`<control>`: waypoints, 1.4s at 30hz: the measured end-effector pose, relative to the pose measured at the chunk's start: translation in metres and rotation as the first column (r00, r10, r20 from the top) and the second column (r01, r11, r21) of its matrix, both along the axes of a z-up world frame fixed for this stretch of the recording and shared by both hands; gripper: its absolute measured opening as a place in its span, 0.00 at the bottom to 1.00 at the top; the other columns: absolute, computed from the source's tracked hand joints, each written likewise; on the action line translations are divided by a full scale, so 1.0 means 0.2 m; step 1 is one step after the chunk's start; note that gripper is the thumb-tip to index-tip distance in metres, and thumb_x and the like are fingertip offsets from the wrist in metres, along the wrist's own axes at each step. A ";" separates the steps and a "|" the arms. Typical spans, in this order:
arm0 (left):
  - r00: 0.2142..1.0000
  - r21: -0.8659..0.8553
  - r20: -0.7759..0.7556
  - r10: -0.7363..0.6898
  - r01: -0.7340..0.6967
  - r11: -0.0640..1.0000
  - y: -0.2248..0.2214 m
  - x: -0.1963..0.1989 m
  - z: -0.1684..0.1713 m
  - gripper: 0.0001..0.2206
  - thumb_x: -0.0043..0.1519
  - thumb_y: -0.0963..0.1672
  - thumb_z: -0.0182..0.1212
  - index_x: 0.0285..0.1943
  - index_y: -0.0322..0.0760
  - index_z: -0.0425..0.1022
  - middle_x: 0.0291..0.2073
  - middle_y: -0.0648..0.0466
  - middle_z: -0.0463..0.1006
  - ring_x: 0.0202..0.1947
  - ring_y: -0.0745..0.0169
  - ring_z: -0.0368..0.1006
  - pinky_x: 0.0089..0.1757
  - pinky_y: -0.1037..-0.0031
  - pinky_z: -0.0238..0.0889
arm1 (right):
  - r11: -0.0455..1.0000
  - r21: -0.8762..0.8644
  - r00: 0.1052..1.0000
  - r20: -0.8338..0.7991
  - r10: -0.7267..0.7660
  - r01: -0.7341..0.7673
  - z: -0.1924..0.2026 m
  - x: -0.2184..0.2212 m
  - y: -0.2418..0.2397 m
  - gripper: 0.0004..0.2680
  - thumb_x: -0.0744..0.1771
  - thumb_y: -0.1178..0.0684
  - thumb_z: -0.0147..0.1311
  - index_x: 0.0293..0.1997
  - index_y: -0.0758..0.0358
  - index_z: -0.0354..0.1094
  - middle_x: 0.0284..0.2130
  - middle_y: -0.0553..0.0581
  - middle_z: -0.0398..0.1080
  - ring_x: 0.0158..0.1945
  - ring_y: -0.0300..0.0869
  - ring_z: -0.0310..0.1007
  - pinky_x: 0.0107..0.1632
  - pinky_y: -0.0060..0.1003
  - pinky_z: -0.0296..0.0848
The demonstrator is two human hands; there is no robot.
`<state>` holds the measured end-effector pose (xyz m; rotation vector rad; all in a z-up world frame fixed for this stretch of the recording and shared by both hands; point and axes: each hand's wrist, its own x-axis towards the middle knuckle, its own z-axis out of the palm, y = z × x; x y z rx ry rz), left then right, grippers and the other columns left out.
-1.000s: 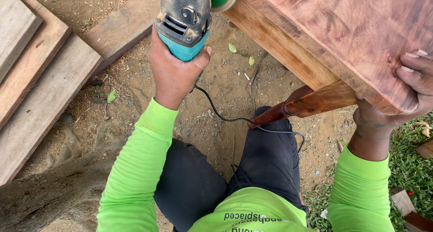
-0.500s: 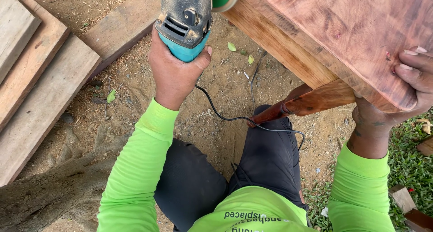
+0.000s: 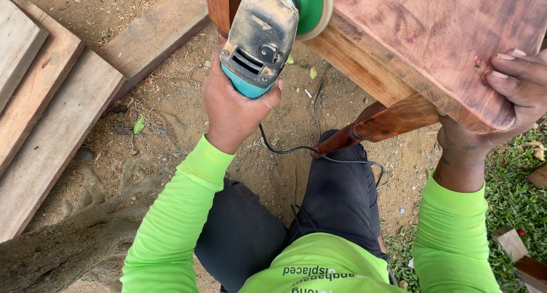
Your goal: Sanding the surface and legs of a wooden table using an angle grinder with a sanding disc.
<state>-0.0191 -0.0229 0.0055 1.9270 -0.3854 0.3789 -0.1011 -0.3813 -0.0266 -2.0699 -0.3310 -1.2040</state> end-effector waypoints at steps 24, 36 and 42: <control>0.999 -0.029 -0.038 -0.032 0.031 0.999 -0.03 -0.06 -0.01 0.32 0.56 0.45 0.80 0.65 0.34 0.66 0.51 0.50 0.83 0.51 0.62 0.83 0.53 0.71 0.77 | 0.998 0.049 0.999 0.005 -0.043 0.043 0.02 0.00 0.02 0.21 0.65 0.55 0.77 0.52 0.58 0.59 0.55 0.58 0.64 0.62 0.46 0.65 0.70 0.43 0.62; 0.998 0.016 -0.040 -0.046 0.047 0.999 -0.09 -0.10 0.02 0.34 0.54 0.44 0.80 0.66 0.32 0.64 0.51 0.49 0.82 0.52 0.61 0.82 0.53 0.71 0.76 | 0.996 -0.014 0.996 -0.012 -0.090 0.090 0.04 0.01 0.00 0.20 0.64 0.51 0.77 0.50 0.59 0.61 0.52 0.61 0.64 0.62 0.50 0.66 0.72 0.49 0.62; 0.997 -0.060 -0.062 -0.050 0.046 0.997 -0.06 -0.09 -0.02 0.34 0.55 0.45 0.80 0.68 0.32 0.63 0.53 0.48 0.82 0.52 0.61 0.82 0.54 0.70 0.76 | 0.994 -0.071 0.996 0.037 -0.077 0.079 0.03 0.01 -0.01 0.20 0.64 0.52 0.77 0.50 0.58 0.61 0.51 0.61 0.66 0.60 0.50 0.68 0.78 0.56 0.46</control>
